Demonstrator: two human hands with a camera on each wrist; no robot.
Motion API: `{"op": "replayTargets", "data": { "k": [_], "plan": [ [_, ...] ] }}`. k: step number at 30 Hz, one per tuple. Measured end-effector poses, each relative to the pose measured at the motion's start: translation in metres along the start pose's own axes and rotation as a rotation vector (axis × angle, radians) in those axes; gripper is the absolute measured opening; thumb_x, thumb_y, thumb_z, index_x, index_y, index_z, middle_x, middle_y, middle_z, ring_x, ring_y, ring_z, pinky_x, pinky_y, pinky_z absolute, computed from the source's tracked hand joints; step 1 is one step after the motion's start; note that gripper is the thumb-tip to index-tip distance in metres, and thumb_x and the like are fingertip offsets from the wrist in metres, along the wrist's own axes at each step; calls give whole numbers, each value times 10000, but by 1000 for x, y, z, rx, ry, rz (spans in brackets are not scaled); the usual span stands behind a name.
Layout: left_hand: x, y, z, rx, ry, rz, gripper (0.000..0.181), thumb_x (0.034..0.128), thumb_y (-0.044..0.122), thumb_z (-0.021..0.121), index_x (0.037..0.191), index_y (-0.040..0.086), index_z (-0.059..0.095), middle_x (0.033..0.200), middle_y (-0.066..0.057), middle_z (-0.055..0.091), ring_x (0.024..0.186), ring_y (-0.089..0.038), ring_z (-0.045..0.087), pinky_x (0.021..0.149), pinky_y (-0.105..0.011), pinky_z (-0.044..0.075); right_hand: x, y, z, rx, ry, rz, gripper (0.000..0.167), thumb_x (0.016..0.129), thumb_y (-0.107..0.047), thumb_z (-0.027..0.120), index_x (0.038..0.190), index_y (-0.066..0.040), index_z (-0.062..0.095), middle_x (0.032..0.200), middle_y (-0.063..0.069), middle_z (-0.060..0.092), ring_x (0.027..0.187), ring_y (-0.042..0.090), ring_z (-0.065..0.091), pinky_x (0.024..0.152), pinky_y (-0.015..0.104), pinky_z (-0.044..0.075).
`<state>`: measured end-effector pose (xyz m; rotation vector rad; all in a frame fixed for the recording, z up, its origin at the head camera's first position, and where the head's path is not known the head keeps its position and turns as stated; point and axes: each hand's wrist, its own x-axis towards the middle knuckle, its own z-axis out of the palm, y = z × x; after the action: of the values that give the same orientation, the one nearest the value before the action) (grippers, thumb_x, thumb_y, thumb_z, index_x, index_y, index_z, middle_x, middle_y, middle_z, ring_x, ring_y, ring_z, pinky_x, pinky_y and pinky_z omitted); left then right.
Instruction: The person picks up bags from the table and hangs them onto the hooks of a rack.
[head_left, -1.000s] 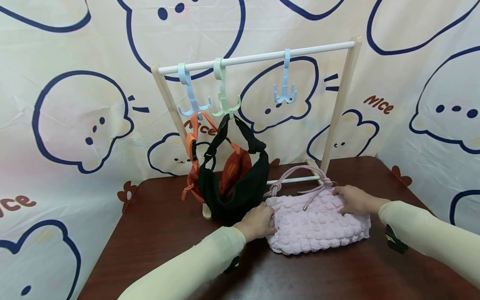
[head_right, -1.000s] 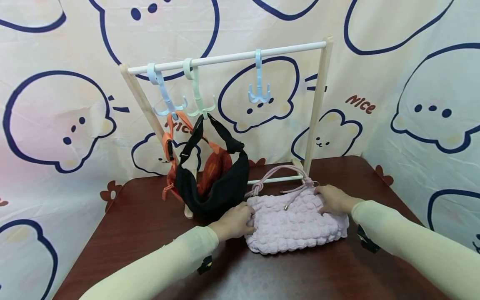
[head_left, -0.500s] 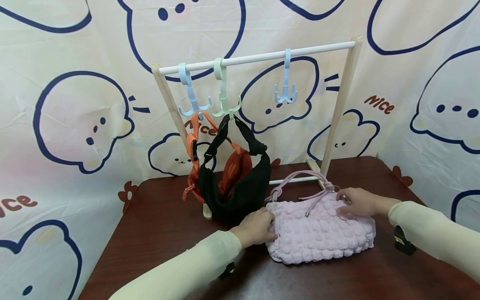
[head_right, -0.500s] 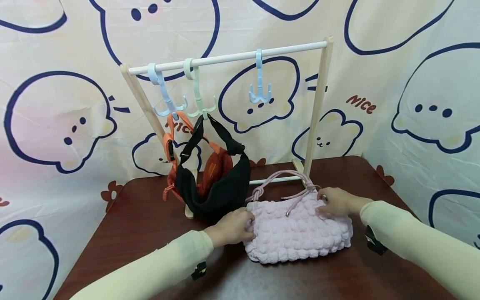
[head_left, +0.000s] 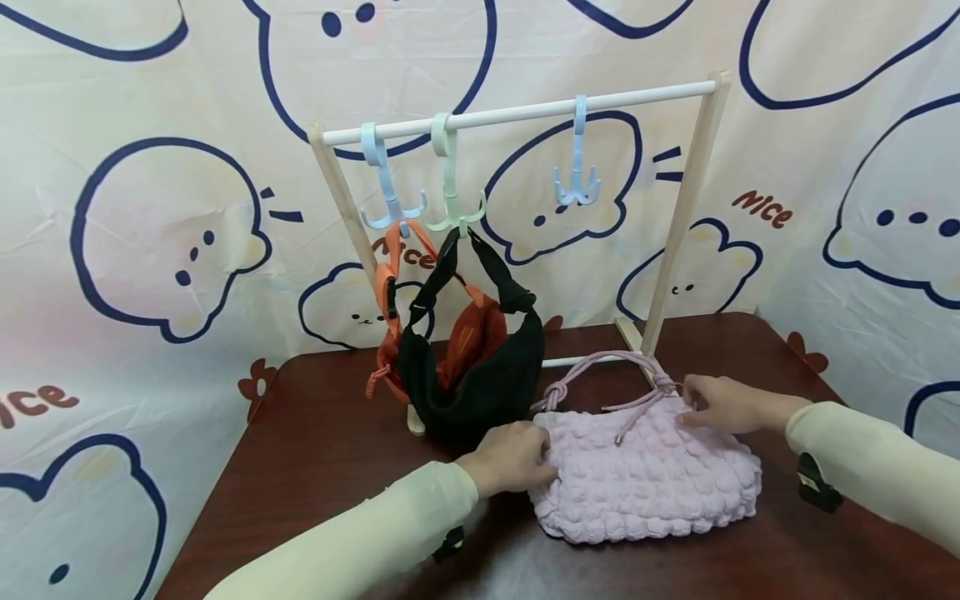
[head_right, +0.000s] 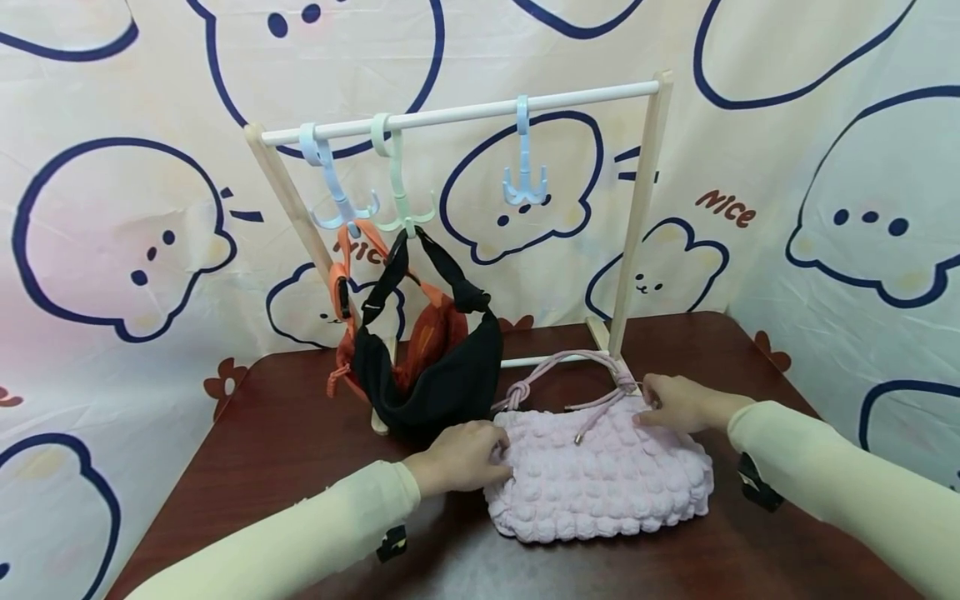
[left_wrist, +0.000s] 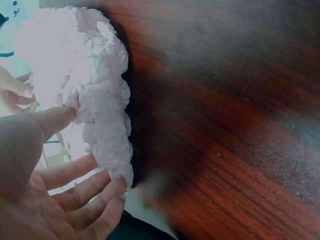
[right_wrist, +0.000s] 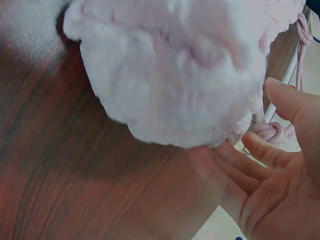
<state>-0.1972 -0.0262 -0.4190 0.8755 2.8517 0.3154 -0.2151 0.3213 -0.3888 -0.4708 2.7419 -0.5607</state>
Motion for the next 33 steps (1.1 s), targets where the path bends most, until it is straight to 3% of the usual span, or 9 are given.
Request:
{"op": "replayTargets", "data": {
  "k": [5, 12, 15, 20, 24, 29, 33],
  "plan": [
    [6, -2, -1, -43, 47, -10, 253, 871, 406, 749, 889, 164, 677, 779, 52, 627, 659, -54, 508, 542, -243, 418, 4, 3, -3, -27, 16, 22, 347, 924, -303, 726, 1039, -30, 545, 812, 16, 550, 699, 126, 500, 599, 272, 417],
    [18, -2, -8, -193, 130, -32, 190, 938, 289, 693, 923, 101, 676, 708, 23, 585, 604, -80, 483, 534, -235, 405, 16, 4, -9, -93, 50, 33, 387, 931, -304, 708, 1104, 19, 583, 863, 48, 621, 728, 144, 541, 633, 308, 466],
    [26, 0, -6, -210, 188, -23, 191, 956, 239, 658, 1033, 68, 695, 815, -14, 645, 705, -99, 547, 633, -245, 464, 25, 1, -8, -101, 101, 10, 390, 932, -283, 703, 1135, 32, 598, 872, 57, 641, 736, 150, 555, 645, 328, 486],
    [41, 4, 1, -210, 246, -5, 323, 974, 189, 608, 1248, 23, 651, 1126, -90, 694, 1026, -184, 666, 901, -319, 546, 40, 0, -4, -101, 158, -13, 514, 936, -240, 698, 1289, 101, 545, 1020, 146, 679, 855, 210, 603, 767, 429, 532],
    [49, 7, 4, -222, 197, -41, 357, 980, 204, 602, 1298, 39, 598, 1164, -76, 656, 1079, -206, 649, 941, -343, 533, 50, 0, 0, -72, 136, -7, 613, 937, -216, 701, 1384, 136, 473, 979, 127, 645, 875, 230, 581, 779, 413, 497],
    [55, 9, 7, -238, 86, -118, 484, 982, 256, 602, 1420, 71, 513, 1247, -83, 629, 1147, -207, 620, 977, -347, 512, 56, -1, 2, -65, 113, -21, 536, 929, -178, 707, 1329, 134, 533, 969, 122, 660, 855, 223, 569, 777, 404, 498],
    [57, 9, 8, -257, 66, -135, 505, 978, 261, 602, 1436, 68, 510, 1290, -97, 626, 1190, -214, 606, 1016, -357, 497, 56, 0, 1, -78, 105, -29, 482, 926, -144, 698, 1300, 126, 559, 1002, 145, 670, 867, 235, 575, 791, 422, 505]
  ]
}}
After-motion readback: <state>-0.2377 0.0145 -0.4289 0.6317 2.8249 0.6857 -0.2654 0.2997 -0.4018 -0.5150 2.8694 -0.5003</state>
